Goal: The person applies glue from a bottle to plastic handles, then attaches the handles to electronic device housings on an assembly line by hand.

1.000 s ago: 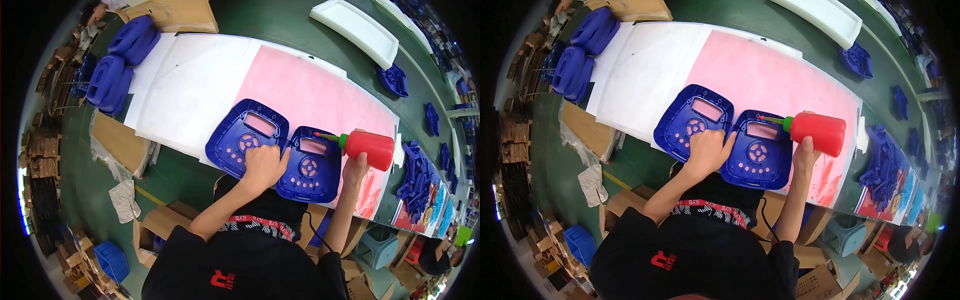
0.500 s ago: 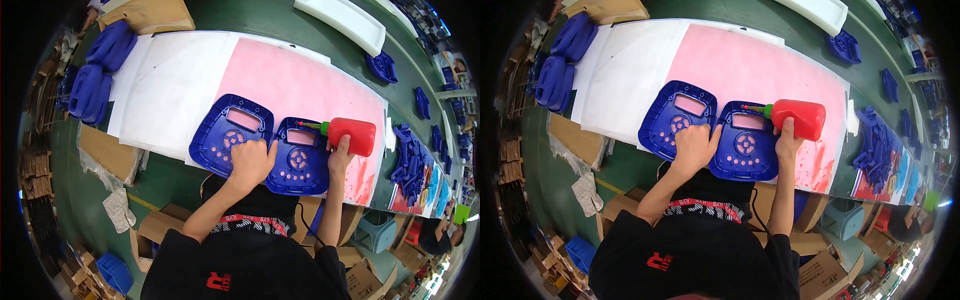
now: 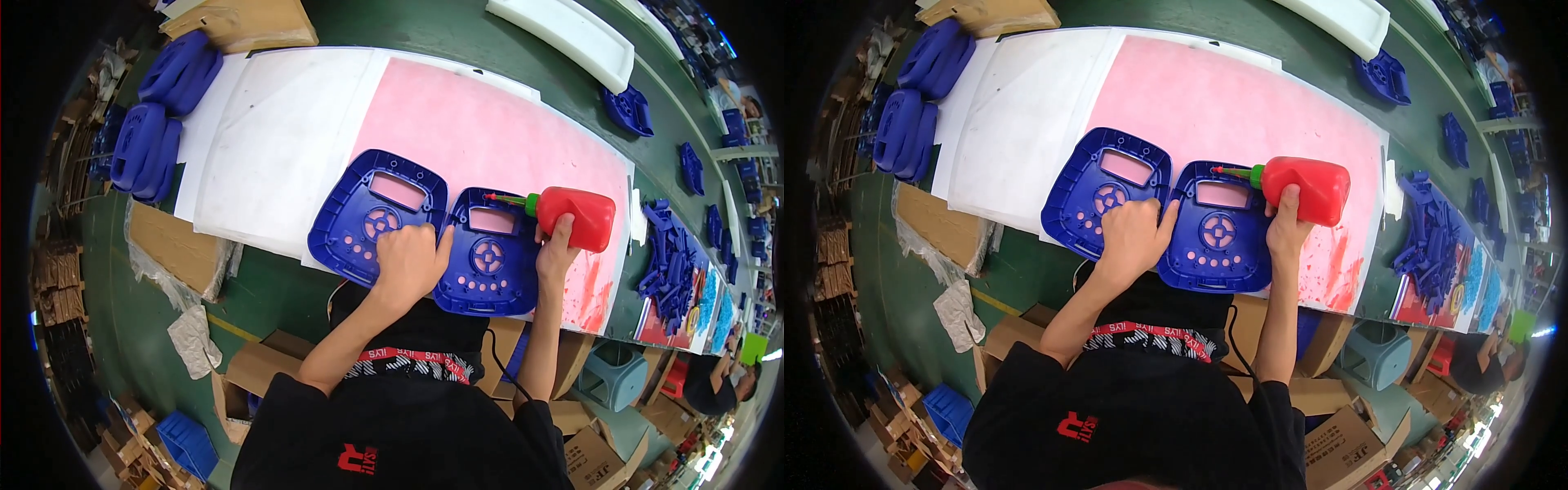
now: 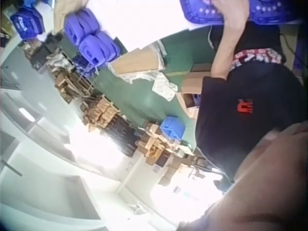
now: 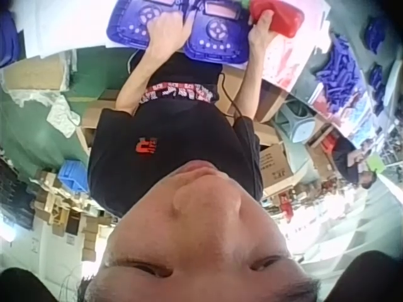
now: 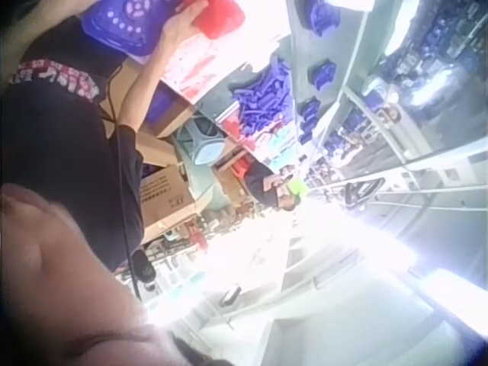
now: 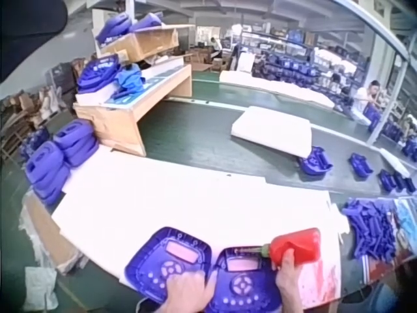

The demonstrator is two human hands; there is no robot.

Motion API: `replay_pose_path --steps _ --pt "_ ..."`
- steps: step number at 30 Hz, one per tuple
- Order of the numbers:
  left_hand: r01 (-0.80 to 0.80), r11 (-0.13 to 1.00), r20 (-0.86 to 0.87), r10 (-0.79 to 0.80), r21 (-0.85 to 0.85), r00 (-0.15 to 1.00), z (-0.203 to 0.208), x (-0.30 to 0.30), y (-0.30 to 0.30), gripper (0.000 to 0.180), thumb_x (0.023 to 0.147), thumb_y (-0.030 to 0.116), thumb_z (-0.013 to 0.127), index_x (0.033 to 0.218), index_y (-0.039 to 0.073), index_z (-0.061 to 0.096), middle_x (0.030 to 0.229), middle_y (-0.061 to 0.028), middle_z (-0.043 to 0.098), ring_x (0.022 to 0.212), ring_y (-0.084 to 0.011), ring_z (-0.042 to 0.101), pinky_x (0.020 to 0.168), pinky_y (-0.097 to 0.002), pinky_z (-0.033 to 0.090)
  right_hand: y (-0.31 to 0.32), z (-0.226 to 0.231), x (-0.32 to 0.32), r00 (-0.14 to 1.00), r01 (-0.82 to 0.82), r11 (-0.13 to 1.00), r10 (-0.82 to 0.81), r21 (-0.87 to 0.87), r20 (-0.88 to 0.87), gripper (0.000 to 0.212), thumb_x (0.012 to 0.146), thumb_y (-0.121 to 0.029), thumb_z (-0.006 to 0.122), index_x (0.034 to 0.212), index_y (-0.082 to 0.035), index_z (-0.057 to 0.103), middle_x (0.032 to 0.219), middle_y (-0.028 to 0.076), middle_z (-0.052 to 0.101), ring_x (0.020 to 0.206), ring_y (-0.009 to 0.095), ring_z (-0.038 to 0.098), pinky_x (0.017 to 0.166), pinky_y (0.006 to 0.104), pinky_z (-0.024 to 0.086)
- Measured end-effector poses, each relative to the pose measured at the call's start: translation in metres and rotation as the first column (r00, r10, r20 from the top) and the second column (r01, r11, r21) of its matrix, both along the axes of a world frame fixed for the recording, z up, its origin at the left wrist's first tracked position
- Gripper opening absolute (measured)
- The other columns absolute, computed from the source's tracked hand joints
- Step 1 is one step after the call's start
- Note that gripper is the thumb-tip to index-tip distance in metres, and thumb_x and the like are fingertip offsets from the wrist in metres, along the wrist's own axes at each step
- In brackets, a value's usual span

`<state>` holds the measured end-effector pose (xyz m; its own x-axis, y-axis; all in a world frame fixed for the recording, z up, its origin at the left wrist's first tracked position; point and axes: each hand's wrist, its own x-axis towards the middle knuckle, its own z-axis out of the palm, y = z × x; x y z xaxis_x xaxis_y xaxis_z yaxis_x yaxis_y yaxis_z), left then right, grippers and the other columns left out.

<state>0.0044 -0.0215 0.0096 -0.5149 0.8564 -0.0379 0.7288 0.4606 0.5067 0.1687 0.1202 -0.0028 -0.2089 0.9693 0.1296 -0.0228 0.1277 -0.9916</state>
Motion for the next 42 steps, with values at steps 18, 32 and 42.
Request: replay_pose_path --steps 18,32,42 --pt "0.014 0.999 -0.011 -0.014 -0.033 1.000 0.001 0.000 0.001 0.049 0.093 0.038 0.056 0.065 0.001 0.068 0.057 -0.0210 0.062 0.052 -0.0358 0.065 0.052 -0.0443 0.051 -0.003 -0.015 0.009 0.938 0.318 0.922 -0.272 0.223 -0.215 0.042 0.091 -0.036 0.069 0.113 -0.001 0.058 0.099 0.008 0.066 0.088 0.018 0.064 0.075 0.0292 0.053" --pt "0.021 1.000 -0.045 -0.020 0.009 0.999 -0.001 0.003 0.000 0.048 0.093 0.037 0.056 0.064 0.000 0.068 0.056 -0.0207 0.062 0.050 -0.0344 0.065 0.050 -0.0426 0.050 -0.008 -0.005 0.008 0.956 0.261 0.938 -0.284 0.228 0.073 0.041 0.091 -0.030 0.070 0.116 0.000 0.058 0.108 0.012 0.065 0.096 0.023 0.064 0.085 0.0342 0.052" --pt "0.034 0.999 -0.036 -0.034 0.005 0.999 0.000 -0.001 0.001 0.047 0.091 0.038 0.059 0.065 0.000 0.067 0.057 -0.0207 0.062 0.052 -0.0357 0.064 0.050 -0.0436 0.050 -0.002 0.001 0.001 0.949 0.276 0.938 -0.301 0.209 0.099 0.043 0.091 -0.035 0.070 0.114 0.000 0.059 0.104 0.009 0.066 0.093 0.018 0.063 0.077 0.0280 0.052"
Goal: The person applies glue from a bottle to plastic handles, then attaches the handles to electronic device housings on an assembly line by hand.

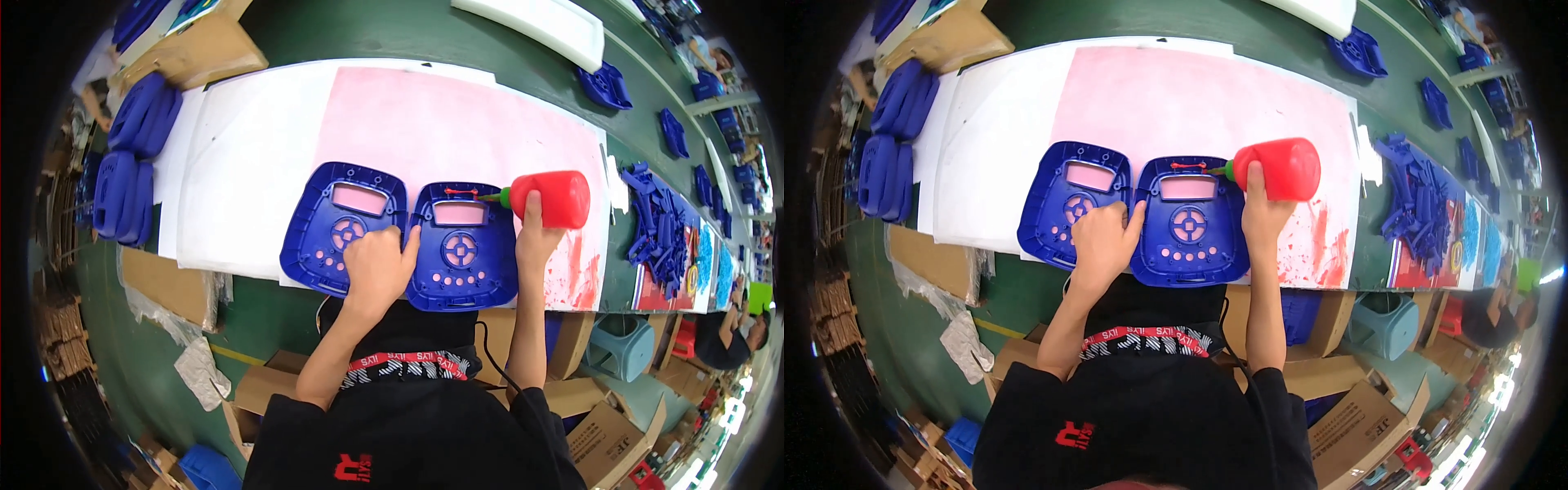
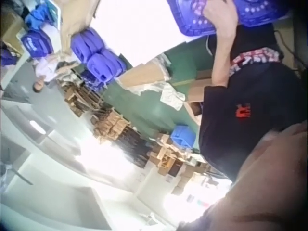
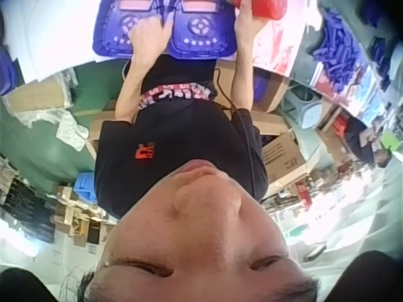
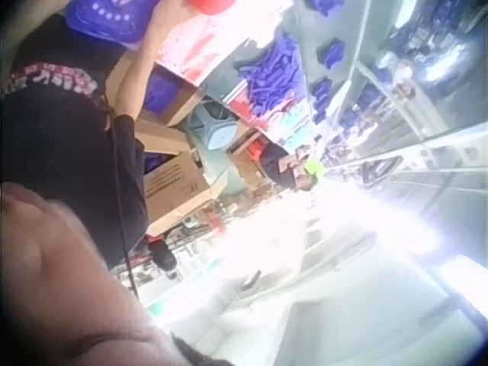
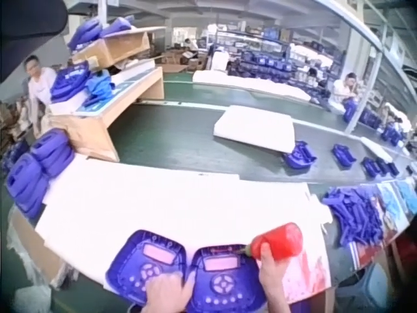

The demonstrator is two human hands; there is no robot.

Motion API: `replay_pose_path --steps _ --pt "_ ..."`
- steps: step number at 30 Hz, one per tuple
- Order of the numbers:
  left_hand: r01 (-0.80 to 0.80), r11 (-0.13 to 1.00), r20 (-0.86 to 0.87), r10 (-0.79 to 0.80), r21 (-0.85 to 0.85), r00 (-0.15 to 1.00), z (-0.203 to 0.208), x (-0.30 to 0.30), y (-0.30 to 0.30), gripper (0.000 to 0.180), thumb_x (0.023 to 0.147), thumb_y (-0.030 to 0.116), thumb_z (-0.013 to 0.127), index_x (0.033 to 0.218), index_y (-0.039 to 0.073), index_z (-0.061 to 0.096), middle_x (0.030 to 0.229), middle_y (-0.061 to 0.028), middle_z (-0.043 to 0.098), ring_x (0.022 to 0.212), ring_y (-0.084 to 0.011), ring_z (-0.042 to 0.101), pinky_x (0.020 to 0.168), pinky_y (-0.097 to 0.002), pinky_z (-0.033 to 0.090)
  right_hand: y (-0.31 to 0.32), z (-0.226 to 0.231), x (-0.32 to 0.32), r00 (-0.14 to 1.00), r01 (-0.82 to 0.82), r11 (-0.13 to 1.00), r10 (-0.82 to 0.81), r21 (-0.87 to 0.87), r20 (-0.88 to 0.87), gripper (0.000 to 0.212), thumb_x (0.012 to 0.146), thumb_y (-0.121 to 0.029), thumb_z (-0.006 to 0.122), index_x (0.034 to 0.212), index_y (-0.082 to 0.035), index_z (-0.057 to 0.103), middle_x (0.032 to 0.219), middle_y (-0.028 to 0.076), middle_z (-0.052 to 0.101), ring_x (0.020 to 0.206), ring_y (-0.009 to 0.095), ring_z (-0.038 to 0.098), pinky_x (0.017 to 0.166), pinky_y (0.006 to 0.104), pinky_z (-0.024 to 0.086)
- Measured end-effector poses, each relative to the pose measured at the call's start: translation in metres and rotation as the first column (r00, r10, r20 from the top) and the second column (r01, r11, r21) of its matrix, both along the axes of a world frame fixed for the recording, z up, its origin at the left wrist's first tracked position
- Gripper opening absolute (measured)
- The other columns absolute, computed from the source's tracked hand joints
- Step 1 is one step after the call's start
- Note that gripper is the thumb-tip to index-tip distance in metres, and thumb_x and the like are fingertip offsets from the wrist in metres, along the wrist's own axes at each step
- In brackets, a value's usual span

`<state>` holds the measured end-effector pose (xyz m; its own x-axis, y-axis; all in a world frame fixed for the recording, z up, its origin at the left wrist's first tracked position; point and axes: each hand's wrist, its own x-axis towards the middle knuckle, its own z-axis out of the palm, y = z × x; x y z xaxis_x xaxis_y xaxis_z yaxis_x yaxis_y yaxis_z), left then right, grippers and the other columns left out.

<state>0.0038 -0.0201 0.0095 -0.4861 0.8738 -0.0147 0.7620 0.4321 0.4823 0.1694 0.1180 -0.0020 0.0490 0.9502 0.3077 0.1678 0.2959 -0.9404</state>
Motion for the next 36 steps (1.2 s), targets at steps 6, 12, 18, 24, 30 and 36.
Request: replay_pose_path --steps 6,12,18,24,30,36 --pt "-0.045 0.996 -0.005 0.045 -0.071 0.999 0.006 0.001 0.002 0.048 0.089 0.042 0.060 0.066 0.000 0.067 0.060 -0.0218 0.062 0.057 -0.0396 0.064 0.055 -0.0482 0.049 0.046 0.002 0.037 0.410 -0.638 0.641 -0.187 -0.427 -0.893 0.062 0.090 -0.061 0.056 0.099 -0.001 0.059 0.067 0.001 0.047 0.044 0.007 0.028 0.041 0.0221 0.021" --pt "-0.027 0.996 -0.040 0.024 -0.081 0.999 0.008 0.007 0.004 0.049 0.090 0.042 0.060 0.067 -0.001 0.066 0.061 -0.0205 0.063 0.060 -0.0397 0.064 0.056 -0.0478 0.048 0.064 0.043 0.096 0.778 -0.516 0.618 0.047 -0.593 -0.627 0.061 0.085 -0.061 0.063 0.102 -0.002 0.057 0.066 0.002 0.049 0.044 0.006 0.035 0.039 0.0213 0.022" --pt "-0.045 0.998 -0.028 0.044 -0.054 0.999 0.004 0.007 0.002 0.056 0.091 0.043 0.060 0.061 -0.003 0.056 0.056 -0.0211 0.055 0.053 -0.0373 0.055 0.053 -0.0460 0.040 0.085 0.049 0.133 0.713 -0.100 0.652 0.574 -0.752 0.403 0.061 0.087 -0.061 0.060 0.066 -0.003 0.063 0.054 0.005 0.057 0.042 0.013 0.049 0.043 0.0271 0.037" --pt "-0.030 0.998 -0.073 0.025 -0.061 0.997 0.009 0.004 0.003 0.052 0.091 0.040 0.060 0.061 -0.003 0.060 0.058 -0.0216 0.059 0.058 -0.0412 0.060 0.055 -0.0494 0.043 0.105 0.076 0.160 0.456 0.071 0.874 0.400 -0.480 0.795 0.069 0.090 -0.059 0.052 0.064 0.003 0.068 0.068 0.020 0.069 0.060 0.029 0.069 0.067 0.0423 0.056" --pt "0.013 0.999 -0.085 -0.015 -0.030 0.996 0.009 0.009 0.007 0.052 0.092 0.041 0.058 0.065 -0.004 0.063 0.062 -0.0242 0.060 0.061 -0.0427 0.061 0.057 -0.0501 0.042 0.226 0.030 0.217 0.251 0.347 0.936 -0.147 0.053 0.957 0.040 0.088 -0.040 0.056 0.108 -0.006 0.065 0.099 0.021 0.070 0.089 0.042 0.067 0.077 0.0512 0.053" --pt "-0.001 1.000 -0.061 0.000 -0.014 0.998 0.004 0.008 -0.003 0.055 0.093 0.042 0.057 0.066 -0.006 0.061 0.063 -0.0246 0.061 0.058 -0.0422 0.060 0.053 -0.0514 0.039 0.263 -0.018 0.189 0.509 0.485 0.864 -0.154 -0.134 0.847 0.047 0.084 -0.041 0.055 0.107 -0.002 0.069 0.111 0.024 0.067 0.103 0.039 0.066 0.090 0.0491 0.052"
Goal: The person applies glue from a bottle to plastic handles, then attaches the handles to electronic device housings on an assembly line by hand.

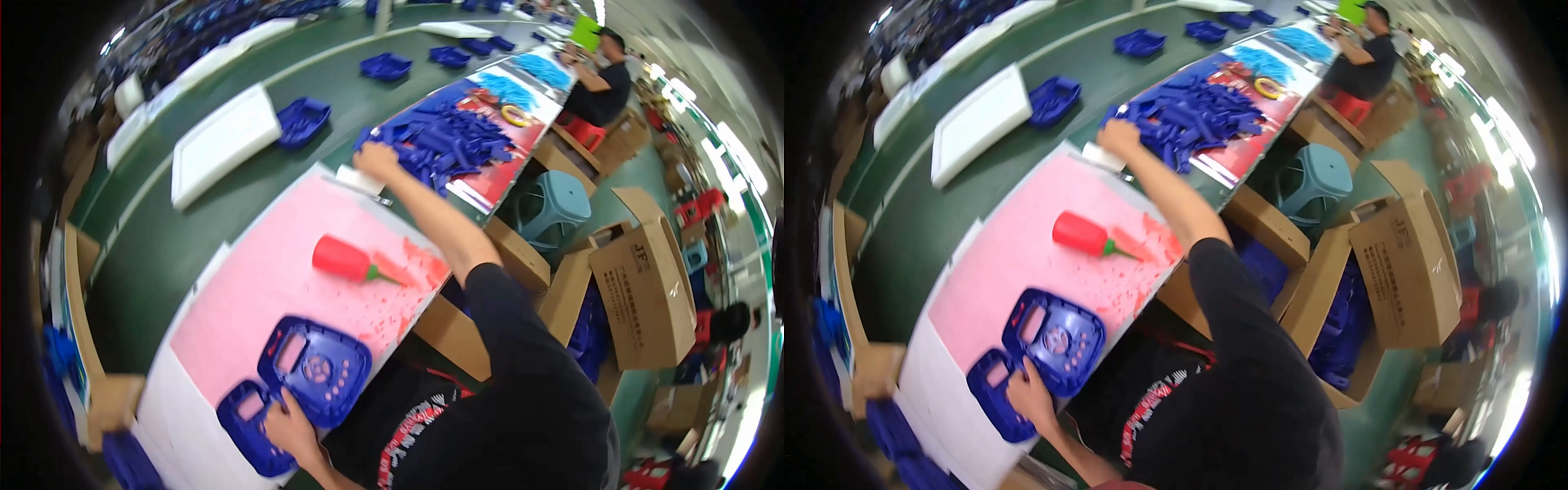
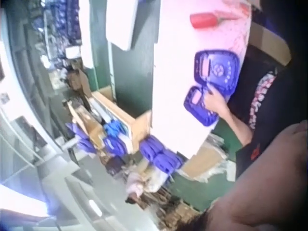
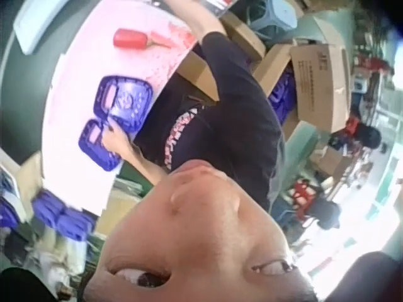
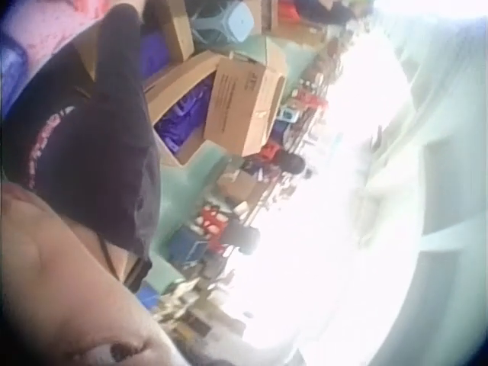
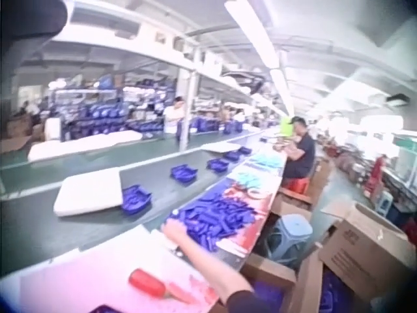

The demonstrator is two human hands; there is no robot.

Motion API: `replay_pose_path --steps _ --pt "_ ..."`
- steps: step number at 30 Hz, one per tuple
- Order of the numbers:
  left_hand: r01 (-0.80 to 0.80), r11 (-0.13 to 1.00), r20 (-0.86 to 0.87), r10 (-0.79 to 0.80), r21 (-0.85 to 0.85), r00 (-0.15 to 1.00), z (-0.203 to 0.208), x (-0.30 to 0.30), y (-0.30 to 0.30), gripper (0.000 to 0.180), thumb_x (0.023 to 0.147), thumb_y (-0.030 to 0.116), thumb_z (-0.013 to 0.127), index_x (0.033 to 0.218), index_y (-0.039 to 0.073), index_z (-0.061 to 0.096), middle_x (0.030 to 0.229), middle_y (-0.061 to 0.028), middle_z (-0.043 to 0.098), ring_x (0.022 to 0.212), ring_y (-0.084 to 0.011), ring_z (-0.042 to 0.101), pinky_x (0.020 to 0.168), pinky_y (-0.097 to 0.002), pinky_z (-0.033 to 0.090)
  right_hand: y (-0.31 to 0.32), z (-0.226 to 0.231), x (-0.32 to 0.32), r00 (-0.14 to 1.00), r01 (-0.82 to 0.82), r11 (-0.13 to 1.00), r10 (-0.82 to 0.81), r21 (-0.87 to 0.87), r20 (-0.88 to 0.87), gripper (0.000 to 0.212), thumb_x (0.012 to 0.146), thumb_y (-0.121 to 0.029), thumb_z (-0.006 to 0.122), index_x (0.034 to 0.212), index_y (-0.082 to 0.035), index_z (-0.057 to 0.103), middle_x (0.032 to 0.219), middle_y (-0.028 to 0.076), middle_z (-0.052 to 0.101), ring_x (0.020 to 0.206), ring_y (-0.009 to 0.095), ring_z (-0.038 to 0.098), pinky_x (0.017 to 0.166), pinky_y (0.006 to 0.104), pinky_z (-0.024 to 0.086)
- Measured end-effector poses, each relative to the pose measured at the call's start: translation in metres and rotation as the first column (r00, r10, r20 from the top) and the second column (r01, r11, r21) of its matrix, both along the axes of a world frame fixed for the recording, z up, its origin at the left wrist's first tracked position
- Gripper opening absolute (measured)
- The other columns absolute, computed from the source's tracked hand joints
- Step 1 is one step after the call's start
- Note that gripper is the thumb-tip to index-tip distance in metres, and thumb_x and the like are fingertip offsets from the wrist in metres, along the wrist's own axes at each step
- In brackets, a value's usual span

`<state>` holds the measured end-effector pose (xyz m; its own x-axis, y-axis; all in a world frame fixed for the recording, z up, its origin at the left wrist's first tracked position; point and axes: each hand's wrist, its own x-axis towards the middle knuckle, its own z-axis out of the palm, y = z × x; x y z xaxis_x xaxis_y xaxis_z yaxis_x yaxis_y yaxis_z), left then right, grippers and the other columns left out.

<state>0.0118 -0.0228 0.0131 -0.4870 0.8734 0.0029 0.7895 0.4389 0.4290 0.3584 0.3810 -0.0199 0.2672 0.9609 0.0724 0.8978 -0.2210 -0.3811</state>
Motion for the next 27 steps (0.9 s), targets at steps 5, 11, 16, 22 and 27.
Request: replay_pose_path --steps 5,11,16,22,27 --pt "0.033 0.998 -0.079 -0.029 0.049 0.996 -0.002 0.005 0.003 0.055 0.093 0.041 0.057 0.067 -0.007 0.061 0.061 -0.0230 0.060 0.058 -0.0406 0.059 0.055 -0.0511 0.039 -0.020 0.022 -0.005 0.995 -0.007 0.995 0.016 -0.095 0.096 0.033 0.080 -0.025 0.062 0.103 -0.002 0.072 0.107 0.020 0.070 0.100 0.035 0.069 0.086 0.0430 0.055" --pt "0.039 0.998 -0.018 -0.038 0.043 0.999 0.002 0.002 0.006 0.055 0.093 0.040 0.058 0.066 -0.008 0.061 0.061 -0.0236 0.060 0.057 -0.0404 0.059 0.055 -0.0509 0.039 -0.032 0.039 0.002 0.997 0.061 0.998 -0.060 -0.020 0.051 0.038 0.078 -0.016 0.066 0.110 0.005 0.063 0.108 0.023 0.069 0.100 0.035 0.069 0.083 0.0430 0.056" --pt "0.010 0.998 -0.044 -0.008 0.059 0.999 -0.004 -0.002 0.003 0.053 0.092 0.041 0.058 0.068 -0.006 0.064 0.066 -0.0251 0.062 0.061 -0.0424 0.062 0.058 -0.0523 0.043 -0.048 0.058 0.009 0.655 -0.016 1.000 0.015 0.006 -0.755 0.034 0.081 0.005 0.054 0.113 0.012 0.046 0.088 0.020 0.068 0.065 0.027 0.071 0.056 0.0370 0.060" --pt "0.024 1.000 0.007 -0.024 -0.005 1.000 0.001 0.000 0.005 0.050 0.091 0.043 0.057 0.068 0.000 0.067 0.066 -0.0226 0.064 0.065 -0.0424 0.064 0.060 -0.0522 0.046 -0.103 0.096 -0.009 -0.019 -0.512 0.854 0.097 0.093 -0.995 0.054 0.082 0.005 0.058 0.135 0.005 0.045 0.110 0.014 0.063 0.082 0.016 0.061 0.080 0.0339 0.053" --pt "-0.027 0.999 0.094 0.024 0.034 0.995 -0.002 -0.006 -0.001 0.046 0.090 0.040 0.060 0.068 0.000 0.067 0.062 -0.0215 0.064 0.059 -0.0404 0.064 0.055 -0.0487 0.049 -0.165 0.132 -0.093 -0.105 -0.781 0.612 0.075 0.129 -0.992 0.066 0.072 -0.001 0.050 0.137 0.005 0.042 0.094 0.011 0.057 0.070 0.016 0.052 0.069 0.0308 0.045"
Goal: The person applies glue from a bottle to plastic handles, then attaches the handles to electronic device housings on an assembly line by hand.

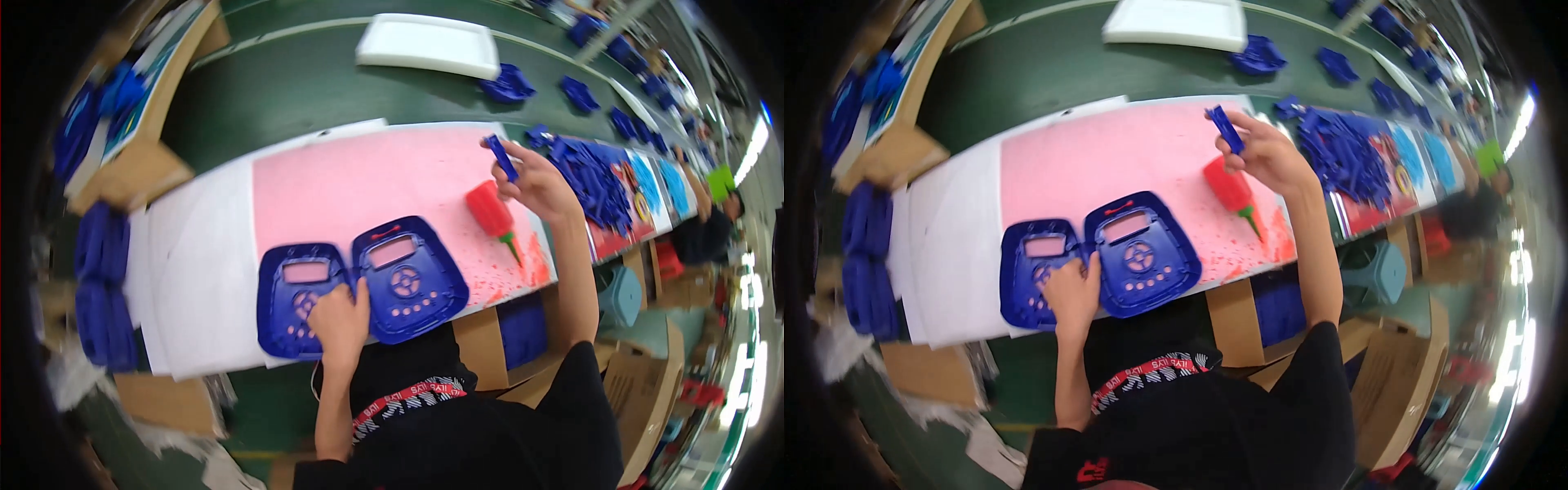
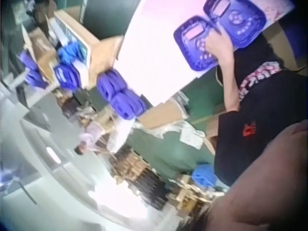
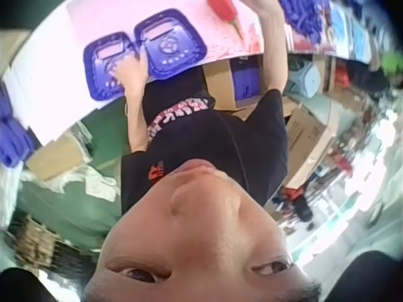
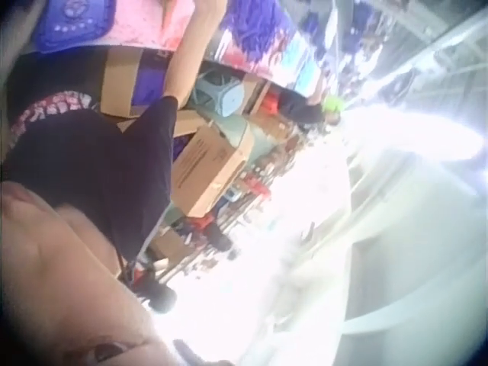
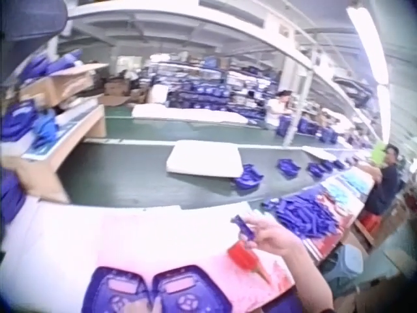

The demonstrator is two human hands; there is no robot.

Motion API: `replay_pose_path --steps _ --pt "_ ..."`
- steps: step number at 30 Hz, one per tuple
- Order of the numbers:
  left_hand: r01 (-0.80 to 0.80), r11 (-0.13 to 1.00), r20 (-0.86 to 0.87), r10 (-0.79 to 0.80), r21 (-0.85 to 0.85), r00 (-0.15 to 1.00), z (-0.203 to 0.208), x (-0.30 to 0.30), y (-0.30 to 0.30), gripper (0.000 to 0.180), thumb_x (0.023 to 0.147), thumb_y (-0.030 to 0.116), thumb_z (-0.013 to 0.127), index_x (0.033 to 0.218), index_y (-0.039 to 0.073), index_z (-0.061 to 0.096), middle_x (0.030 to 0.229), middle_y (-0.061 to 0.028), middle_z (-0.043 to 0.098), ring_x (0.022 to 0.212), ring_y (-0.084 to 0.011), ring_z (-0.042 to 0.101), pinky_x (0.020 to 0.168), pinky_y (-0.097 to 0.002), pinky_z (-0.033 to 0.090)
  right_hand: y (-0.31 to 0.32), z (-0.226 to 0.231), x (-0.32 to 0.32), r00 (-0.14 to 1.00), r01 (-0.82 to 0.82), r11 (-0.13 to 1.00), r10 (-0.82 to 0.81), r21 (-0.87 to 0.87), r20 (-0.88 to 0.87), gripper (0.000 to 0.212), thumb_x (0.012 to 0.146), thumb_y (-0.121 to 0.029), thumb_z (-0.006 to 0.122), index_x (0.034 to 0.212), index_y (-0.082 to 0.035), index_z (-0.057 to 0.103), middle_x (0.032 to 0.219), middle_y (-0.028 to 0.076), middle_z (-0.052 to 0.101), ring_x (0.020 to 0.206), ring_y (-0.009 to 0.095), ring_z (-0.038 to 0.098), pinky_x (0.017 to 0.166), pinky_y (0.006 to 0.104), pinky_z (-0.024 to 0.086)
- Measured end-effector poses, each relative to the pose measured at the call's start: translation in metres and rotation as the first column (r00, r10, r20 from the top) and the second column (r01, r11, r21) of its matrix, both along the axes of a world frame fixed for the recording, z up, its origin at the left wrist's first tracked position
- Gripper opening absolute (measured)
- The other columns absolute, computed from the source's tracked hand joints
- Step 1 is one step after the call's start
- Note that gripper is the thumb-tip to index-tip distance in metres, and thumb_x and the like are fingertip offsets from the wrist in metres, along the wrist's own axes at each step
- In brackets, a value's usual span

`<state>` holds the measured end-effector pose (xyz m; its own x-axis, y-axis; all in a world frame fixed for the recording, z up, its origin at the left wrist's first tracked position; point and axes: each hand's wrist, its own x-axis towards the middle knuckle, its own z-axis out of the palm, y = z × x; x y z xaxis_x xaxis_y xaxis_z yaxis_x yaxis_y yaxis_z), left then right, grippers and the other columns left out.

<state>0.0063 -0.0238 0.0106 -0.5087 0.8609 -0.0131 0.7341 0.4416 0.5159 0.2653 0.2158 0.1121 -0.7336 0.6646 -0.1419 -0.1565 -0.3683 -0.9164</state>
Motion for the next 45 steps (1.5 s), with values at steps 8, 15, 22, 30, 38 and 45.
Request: replay_pose_path --steps 8,15,22,30,38,45 --pt "0.023 0.997 0.049 -0.027 0.067 0.998 -0.007 -0.001 0.000 0.045 0.090 0.038 0.061 0.066 0.000 0.067 0.059 -0.0207 0.063 0.054 -0.0363 0.065 0.052 -0.0441 0.051 -0.046 -0.032 -0.079 0.906 -0.051 0.848 -0.182 0.527 0.381 0.043 0.106 -0.025 0.031 0.124 0.005 0.056 0.088 0.009 0.062 0.072 0.013 0.054 0.069 0.0264 0.045" --pt "0.023 0.998 0.067 -0.027 0.058 0.997 -0.010 -0.002 -0.001 0.045 0.090 0.037 0.061 0.065 -0.001 0.066 0.057 -0.0205 0.062 0.051 -0.0359 0.064 0.051 -0.0430 0.051 -0.077 -0.082 -0.117 0.819 -0.274 0.309 -0.422 0.911 0.389 0.041 0.091 0.002 0.053 0.131 0.006 0.050 0.100 0.020 0.056 0.090 0.035 0.056 0.083 0.0395 0.046" --pt "0.041 0.998 0.041 -0.042 0.040 0.998 -0.006 -0.001 0.001 0.045 0.090 0.036 0.061 0.066 -0.001 0.066 0.057 -0.0204 0.062 0.050 -0.0351 0.064 0.050 -0.0428 0.051 -0.078 -0.084 -0.114 0.802 -0.373 0.155 -0.442 0.915 0.402 0.045 0.089 0.000 0.057 0.134 0.002 0.050 0.112 0.019 0.054 0.101 0.033 0.054 0.090 0.0386 0.044" --pt "0.040 0.999 0.037 -0.041 0.031 0.998 -0.008 -0.002 -0.001 0.045 0.090 0.036 0.061 0.065 -0.001 0.066 0.057 -0.0201 0.063 0.051 -0.0351 0.064 0.050 -0.0424 0.051 -0.080 -0.095 -0.120 0.832 -0.474 -0.097 -0.375 0.875 0.409 0.045 0.082 -0.006 0.059 0.126 0.000 0.055 0.120 0.016 0.058 0.109 0.033 0.058 0.093 0.0405 0.047" --pt "0.029 1.000 0.045 -0.030 0.012 0.999 -0.002 0.001 0.005 0.045 0.091 0.037 0.060 0.067 0.000 0.067 0.061 -0.0208 0.064 0.056 -0.0378 0.065 0.053 -0.0456 0.051 -0.073 -0.096 -0.115 0.842 -0.468 -0.046 -0.329 0.883 0.428 0.045 0.080 -0.007 0.067 0.124 -0.001 0.058 0.117 0.014 0.063 0.107 0.031 0.061 0.091 0.0401 0.049" --pt "0.000 1.000 0.017 0.000 -0.005 1.000 0.002 0.001 0.003 0.044 0.090 0.036 0.061 0.064 0.000 0.065 0.059 -0.0191 0.063 0.055 -0.0375 0.064 0.053 -0.0459 0.049 -0.072 -0.095 -0.114 0.827 -0.518 -0.102 -0.313 0.849 0.467 0.043 0.083 -0.009 0.056 0.125 -0.001 0.056 0.117 0.013 0.062 0.107 0.029 0.063 0.090 0.0398 0.050"
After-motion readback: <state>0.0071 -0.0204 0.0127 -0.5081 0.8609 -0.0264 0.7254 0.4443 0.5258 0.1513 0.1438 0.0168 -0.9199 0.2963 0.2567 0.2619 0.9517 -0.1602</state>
